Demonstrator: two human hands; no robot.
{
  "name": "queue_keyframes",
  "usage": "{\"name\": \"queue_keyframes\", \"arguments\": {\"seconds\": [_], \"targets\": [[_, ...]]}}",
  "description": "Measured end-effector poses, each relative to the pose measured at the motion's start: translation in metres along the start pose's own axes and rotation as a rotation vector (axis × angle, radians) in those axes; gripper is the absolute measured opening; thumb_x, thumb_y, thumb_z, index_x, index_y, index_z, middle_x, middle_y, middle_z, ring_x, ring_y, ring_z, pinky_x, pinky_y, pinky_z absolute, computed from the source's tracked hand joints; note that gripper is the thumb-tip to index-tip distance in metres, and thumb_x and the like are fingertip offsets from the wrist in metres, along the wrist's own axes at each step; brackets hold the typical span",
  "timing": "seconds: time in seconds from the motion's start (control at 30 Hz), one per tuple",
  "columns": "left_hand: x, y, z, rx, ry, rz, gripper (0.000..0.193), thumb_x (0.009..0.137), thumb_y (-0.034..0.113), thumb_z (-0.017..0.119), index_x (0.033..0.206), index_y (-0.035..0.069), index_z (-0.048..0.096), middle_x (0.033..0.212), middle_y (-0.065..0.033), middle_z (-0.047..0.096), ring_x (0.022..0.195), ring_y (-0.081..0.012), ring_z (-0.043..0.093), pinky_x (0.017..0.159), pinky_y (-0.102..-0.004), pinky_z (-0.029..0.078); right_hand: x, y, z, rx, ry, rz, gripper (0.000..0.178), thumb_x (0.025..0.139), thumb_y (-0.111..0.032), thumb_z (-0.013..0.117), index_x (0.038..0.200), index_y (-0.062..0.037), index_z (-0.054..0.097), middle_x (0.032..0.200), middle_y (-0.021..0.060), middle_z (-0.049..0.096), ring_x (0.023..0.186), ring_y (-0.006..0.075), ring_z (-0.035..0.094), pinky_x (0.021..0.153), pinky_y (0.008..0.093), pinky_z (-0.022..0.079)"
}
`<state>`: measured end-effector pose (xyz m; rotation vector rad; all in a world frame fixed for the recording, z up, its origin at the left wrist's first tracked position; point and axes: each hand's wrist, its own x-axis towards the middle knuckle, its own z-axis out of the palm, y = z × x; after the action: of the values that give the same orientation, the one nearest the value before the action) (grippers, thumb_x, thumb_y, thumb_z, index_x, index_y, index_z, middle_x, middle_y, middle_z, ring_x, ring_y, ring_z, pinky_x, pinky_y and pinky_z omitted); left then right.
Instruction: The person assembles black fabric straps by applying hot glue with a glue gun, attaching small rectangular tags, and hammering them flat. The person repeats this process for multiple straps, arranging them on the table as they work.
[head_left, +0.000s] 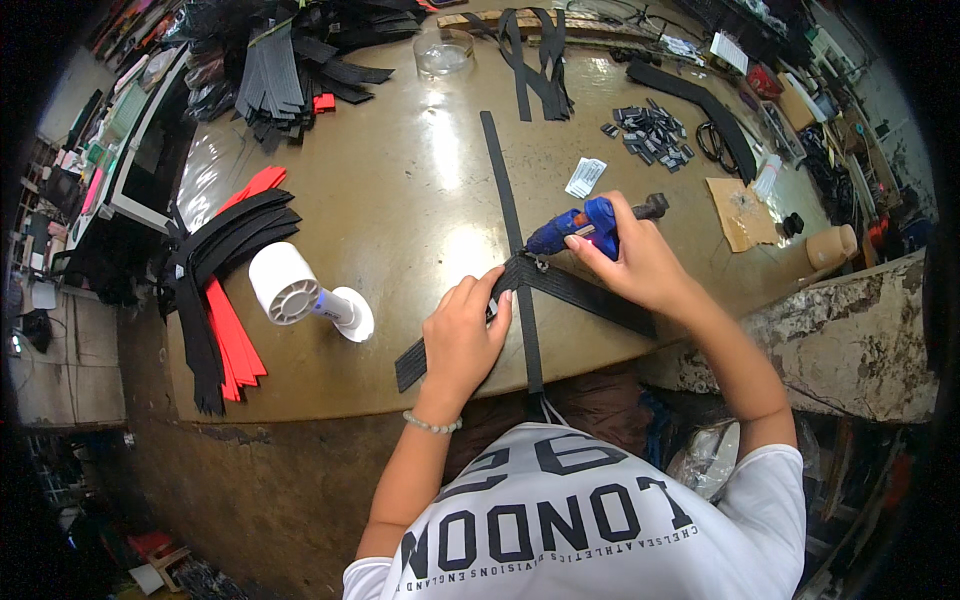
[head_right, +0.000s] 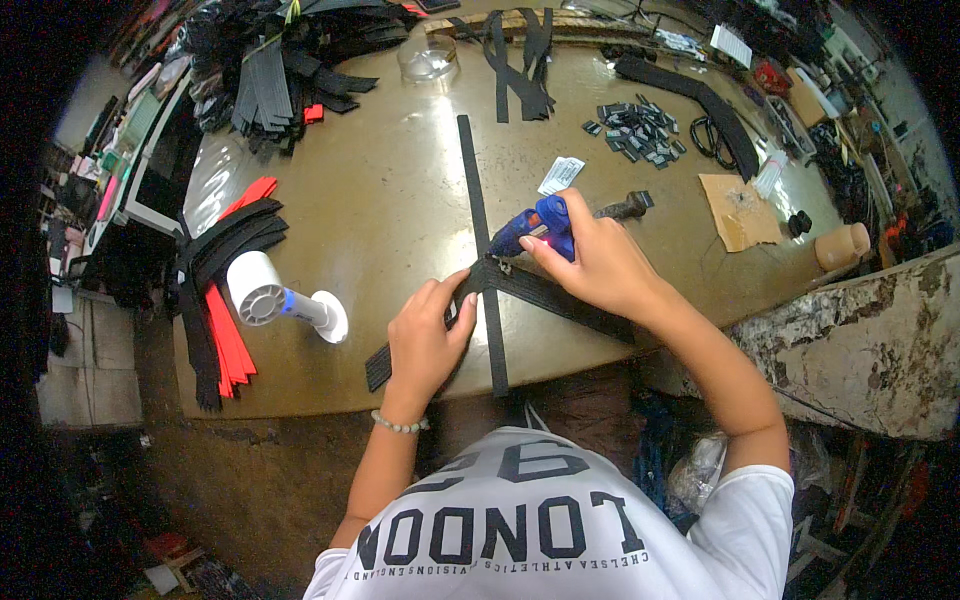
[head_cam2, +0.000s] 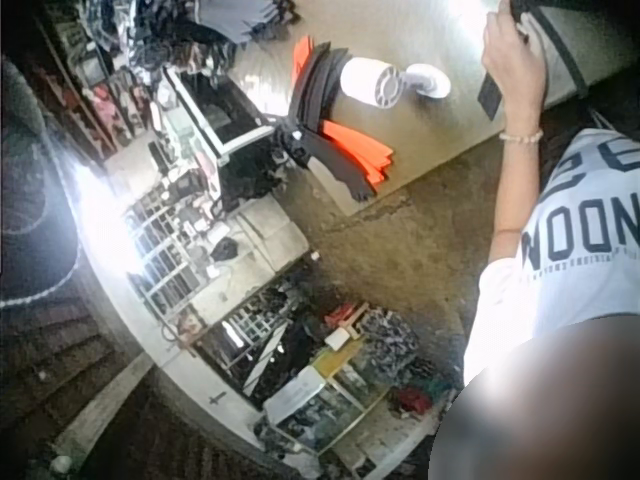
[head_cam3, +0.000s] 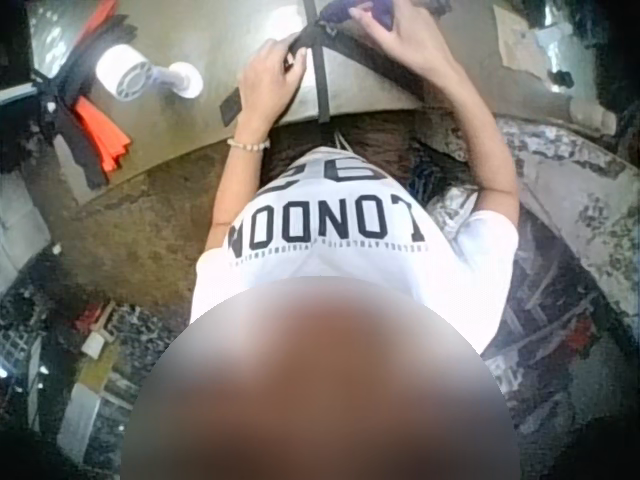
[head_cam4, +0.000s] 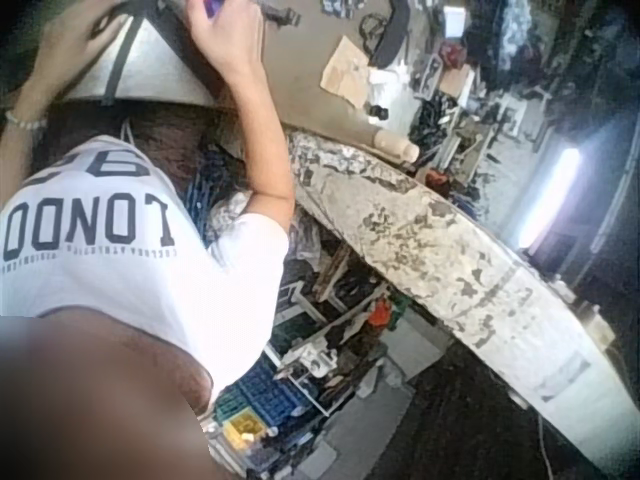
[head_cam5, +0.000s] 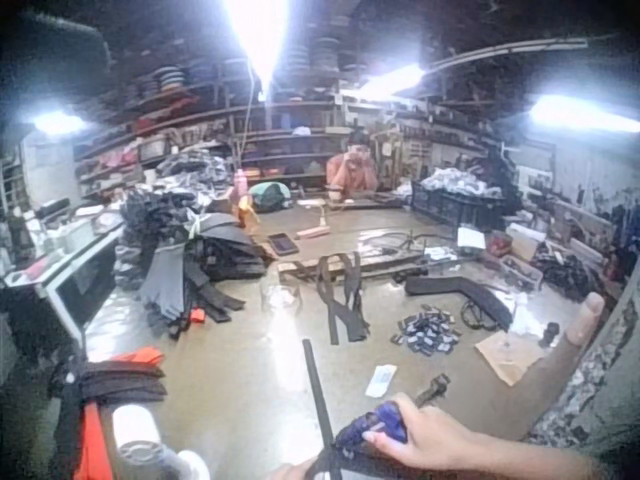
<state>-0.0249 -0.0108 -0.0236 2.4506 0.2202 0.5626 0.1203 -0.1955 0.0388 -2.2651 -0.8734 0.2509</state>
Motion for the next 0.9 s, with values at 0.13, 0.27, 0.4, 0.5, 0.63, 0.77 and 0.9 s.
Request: {"name": "queue_keyframes", "arguments": {"seconds": [0.13, 0.27, 0.4, 0.5, 0.63, 0.77, 0.9], "targets": [[0.000, 0.000, 0.001, 0.016, -0.003, -0.004, 0.025, 0.088, 0.017, 0.068, 0.111, 0.009, 0.068, 0.082, -0.0083, 0.060, 0.075, -0.0258, 0.062, 0.064, -0.0378, 0.050, -0.008, -0.003, 0.001, -0.045, 0.025, -0.036, 0.046, 0.092, -0.034, 0.068, 0.115, -0.0012, 0.047, 0.080, 0.0227, 0.070, 0.072, 0.0430, 0.068, 0.062, 0.0484, 0.052], [0.000, -0.001, 0.003, 0.021, 0.003, -0.001, 0.025, 0.088, 0.018, 0.068, 0.112, 0.009, 0.068, 0.082, -0.0081, 0.060, 0.075, -0.0258, 0.062, 0.064, -0.0380, 0.050, -0.025, -0.005, 0.004, -0.057, 0.001, -0.062, 0.044, 0.091, -0.033, 0.069, 0.112, -0.0014, 0.047, 0.073, 0.0214, 0.067, 0.063, 0.0428, 0.066, 0.057, 0.0480, 0.051], [-0.001, -0.001, 0.003, 0.033, -0.007, -0.003, 0.026, 0.088, 0.018, 0.068, 0.112, 0.009, 0.068, 0.081, -0.0078, 0.059, 0.075, -0.0255, 0.062, 0.064, -0.0376, 0.050, -0.039, -0.009, 0.003, -0.018, -0.023, -0.064, 0.043, 0.091, -0.032, 0.070, 0.112, -0.0019, 0.046, 0.067, 0.0191, 0.066, 0.057, 0.0414, 0.064, 0.053, 0.0472, 0.050], [-0.001, -0.001, 0.004, 0.044, -0.018, -0.014, 0.026, 0.088, 0.018, 0.068, 0.113, 0.010, 0.068, 0.080, -0.0076, 0.058, 0.073, -0.0252, 0.060, 0.063, -0.0373, 0.049, -0.048, 0.001, -0.008, 0.119, -0.118, -0.027, 0.042, 0.089, -0.034, 0.072, 0.109, -0.0021, 0.054, 0.077, 0.0185, 0.068, 0.072, 0.0368, 0.069, 0.064, 0.0429, 0.053], [-0.003, 0.002, 0.001, 0.042, -0.033, -0.029, 0.029, 0.091, 0.021, 0.067, 0.118, 0.011, 0.068, 0.076, -0.0100, 0.055, 0.070, -0.0276, 0.058, 0.063, -0.0384, 0.048, -0.059, 0.061, -0.036, 0.198, 0.539, 0.204, 0.045, 0.093, -0.042, 0.068, 0.111, -0.0028, 0.058, 0.096, 0.0152, 0.070, 0.086, 0.0228, 0.068, 0.078, 0.0366, 0.052], [-0.017, 0.012, -0.009, 0.117, -0.079, -0.066, 0.030, 0.092, 0.019, 0.066, 0.120, 0.010, 0.066, 0.078, -0.0078, 0.054, 0.072, -0.0247, 0.059, 0.061, -0.0373, 0.048, -0.072, 0.145, -0.085, -0.280, 1.117, 0.473, 0.052, 0.099, -0.041, 0.059, 0.124, 0.0030, 0.051, 0.106, 0.0249, 0.067, 0.092, 0.0381, 0.066, 0.083, 0.0430, 0.050], [-0.030, 0.020, -0.010, 0.134, -0.075, -0.089, 0.029, 0.092, 0.019, 0.066, 0.120, 0.009, 0.067, 0.077, -0.0075, 0.054, 0.068, -0.0240, 0.059, 0.057, -0.0367, 0.047, -0.109, 0.146, -0.122, -0.690, 0.685, 0.909, 0.044, 0.099, -0.039, 0.058, 0.108, 0.0040, 0.061, 0.095, 0.0290, 0.068, 0.089, 0.0462, 0.064, 0.078, 0.0468, 0.050]]}}
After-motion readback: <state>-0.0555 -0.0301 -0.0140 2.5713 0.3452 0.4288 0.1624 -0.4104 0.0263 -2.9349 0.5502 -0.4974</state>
